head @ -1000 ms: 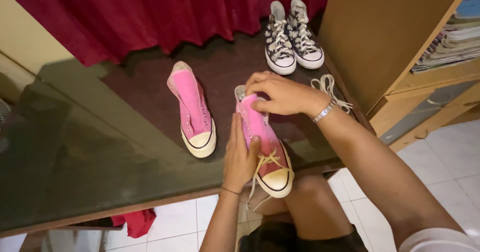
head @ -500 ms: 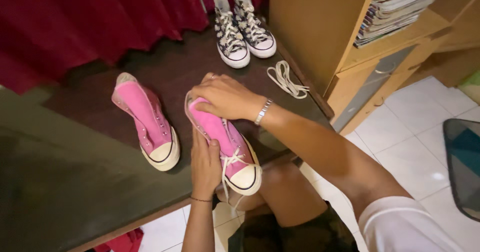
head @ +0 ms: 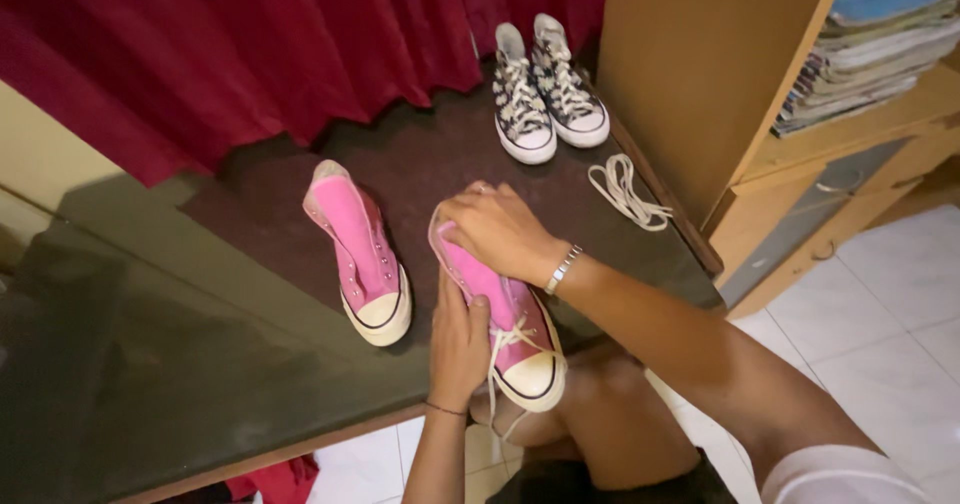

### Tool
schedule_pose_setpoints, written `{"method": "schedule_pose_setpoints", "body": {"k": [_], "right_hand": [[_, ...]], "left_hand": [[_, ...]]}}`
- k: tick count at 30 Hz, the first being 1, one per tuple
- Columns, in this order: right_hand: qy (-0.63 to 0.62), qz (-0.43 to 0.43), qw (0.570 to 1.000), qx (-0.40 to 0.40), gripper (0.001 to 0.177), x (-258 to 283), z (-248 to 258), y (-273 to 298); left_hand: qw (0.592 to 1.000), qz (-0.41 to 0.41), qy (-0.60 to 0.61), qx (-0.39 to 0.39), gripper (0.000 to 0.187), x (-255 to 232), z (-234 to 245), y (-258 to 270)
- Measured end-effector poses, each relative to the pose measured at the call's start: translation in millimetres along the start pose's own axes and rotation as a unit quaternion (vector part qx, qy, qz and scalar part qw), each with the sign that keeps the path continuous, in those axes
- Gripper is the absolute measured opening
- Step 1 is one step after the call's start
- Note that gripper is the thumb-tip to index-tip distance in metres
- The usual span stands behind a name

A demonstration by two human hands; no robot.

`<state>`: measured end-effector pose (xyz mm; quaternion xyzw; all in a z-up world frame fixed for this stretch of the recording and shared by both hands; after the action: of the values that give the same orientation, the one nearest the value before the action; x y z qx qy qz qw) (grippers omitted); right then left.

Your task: The person threads white shoelaces through the eyelets of a pair of pink high-top sneakers placed on a table. The person pulls the laces through each eyelet, adjusts their length, and ties a knot on one shoe.

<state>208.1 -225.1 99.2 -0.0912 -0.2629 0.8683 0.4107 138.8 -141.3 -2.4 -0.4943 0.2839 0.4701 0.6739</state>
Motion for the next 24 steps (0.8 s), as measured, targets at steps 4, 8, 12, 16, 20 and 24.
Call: {"method": "schedule_pose_setpoints", "body": {"k": [4,8,12,16,20,24], "right_hand": [[-0.016,0.017,0.998,0.055,0.017,-6,-7,1],[-0.140,0.065,0.987,0.049,0.017,-12,7,-4],[-0.141,0.059,0.986,0.063,0.022,-14,18,-1],[-0.091,0.032,0.993,0.072,0.025,-10,23,-2],[-0.090,0.078,0.992,0.034,0.014,7,29,-4],[-0.166,0.075,0.982,0.042,0.015,10,34,-10]], "left_hand": [[1.000,-0.013,0.009,0.002,0.073,1,-1,1],[1.000,-0.019,-0.016,-0.004,0.072,6,-1,-2],[1.000,-0.019,-0.022,-0.006,0.072,10,-2,2],[1.000,-0.026,-0.012,-0.011,0.072,9,0,0],[1.000,-0.014,0.001,-0.016,0.073,7,1,4],[1.000,-0.015,-0.004,-0.016,0.074,3,3,0]]}}
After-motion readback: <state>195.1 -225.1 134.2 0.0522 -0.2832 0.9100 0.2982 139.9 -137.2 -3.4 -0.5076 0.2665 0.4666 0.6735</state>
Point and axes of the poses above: each hand's wrist, its own y-axis away from the middle knuckle, its own z-axis out of the back of the hand, x = y × z, the point moved 9 cm from there along -y, towards the middle knuckle, and after that the axes turned 11 degrees about y, right-handed, at the moved point
